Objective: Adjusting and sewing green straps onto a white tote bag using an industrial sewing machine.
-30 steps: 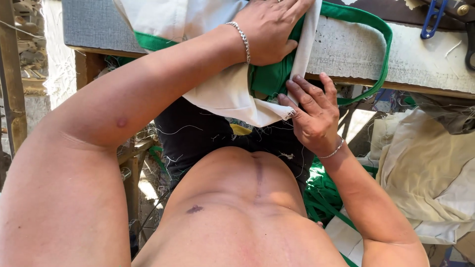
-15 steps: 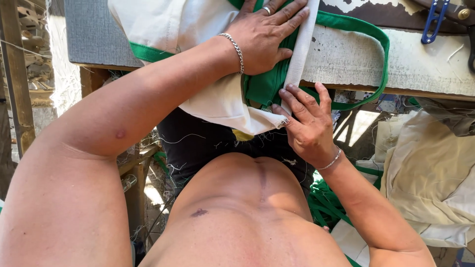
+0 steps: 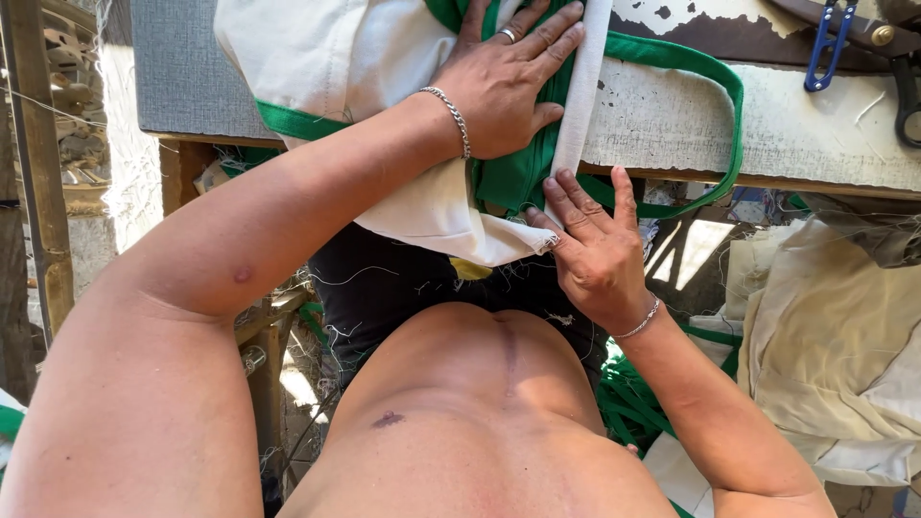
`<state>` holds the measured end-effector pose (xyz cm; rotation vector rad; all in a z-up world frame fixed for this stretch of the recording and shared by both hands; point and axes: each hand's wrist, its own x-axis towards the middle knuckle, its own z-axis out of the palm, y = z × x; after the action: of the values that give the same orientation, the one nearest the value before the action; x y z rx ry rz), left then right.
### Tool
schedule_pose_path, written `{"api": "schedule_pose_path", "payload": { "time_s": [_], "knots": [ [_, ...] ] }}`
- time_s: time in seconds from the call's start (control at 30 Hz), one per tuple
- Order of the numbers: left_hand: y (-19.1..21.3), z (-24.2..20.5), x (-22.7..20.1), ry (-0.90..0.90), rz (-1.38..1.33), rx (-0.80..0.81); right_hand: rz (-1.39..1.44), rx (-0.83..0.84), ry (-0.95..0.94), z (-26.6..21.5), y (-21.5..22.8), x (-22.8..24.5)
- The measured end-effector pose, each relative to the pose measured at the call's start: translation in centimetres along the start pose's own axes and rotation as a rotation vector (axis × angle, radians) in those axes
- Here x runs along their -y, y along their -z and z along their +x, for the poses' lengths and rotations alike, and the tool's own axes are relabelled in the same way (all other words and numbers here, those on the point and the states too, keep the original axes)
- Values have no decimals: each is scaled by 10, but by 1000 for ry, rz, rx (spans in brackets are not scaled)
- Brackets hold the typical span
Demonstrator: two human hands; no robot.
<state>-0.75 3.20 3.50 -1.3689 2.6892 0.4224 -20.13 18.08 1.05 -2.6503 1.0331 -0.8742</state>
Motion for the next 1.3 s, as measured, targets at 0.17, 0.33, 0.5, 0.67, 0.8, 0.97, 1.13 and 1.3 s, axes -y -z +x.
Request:
{"api": "schedule_pose_path", "payload": {
  "time_s": [0.17, 0.33, 0.5, 0.67, 0.8, 0.97, 1.13, 1.3],
  "knots": [
    [-3, 6, -7, 134, 34, -50, -18, 35, 26, 6, 6, 0],
    [-1, 13, -9, 82, 89, -110, -12, 39, 41, 7, 11, -2],
    [-3, 22, 3, -21, 71, -137, 15, 32, 50, 10, 14, -1],
    [-22, 30, 33, -233, 16, -371, -5, -85, 85, 9, 13, -2],
    [-7, 18, 28, -248, -34, -313, -8, -139, 106, 16, 13, -2],
    [4, -6, 20, -295, 85, -262, 3, -83, 114, 17, 13, -3],
    [-5, 16, 27, -327, -4, -216, 8, -114, 111, 20, 12, 1],
    [-4, 8, 21, -302, 71, -304, 10, -112, 97, 19, 12, 2]
  ]
}}
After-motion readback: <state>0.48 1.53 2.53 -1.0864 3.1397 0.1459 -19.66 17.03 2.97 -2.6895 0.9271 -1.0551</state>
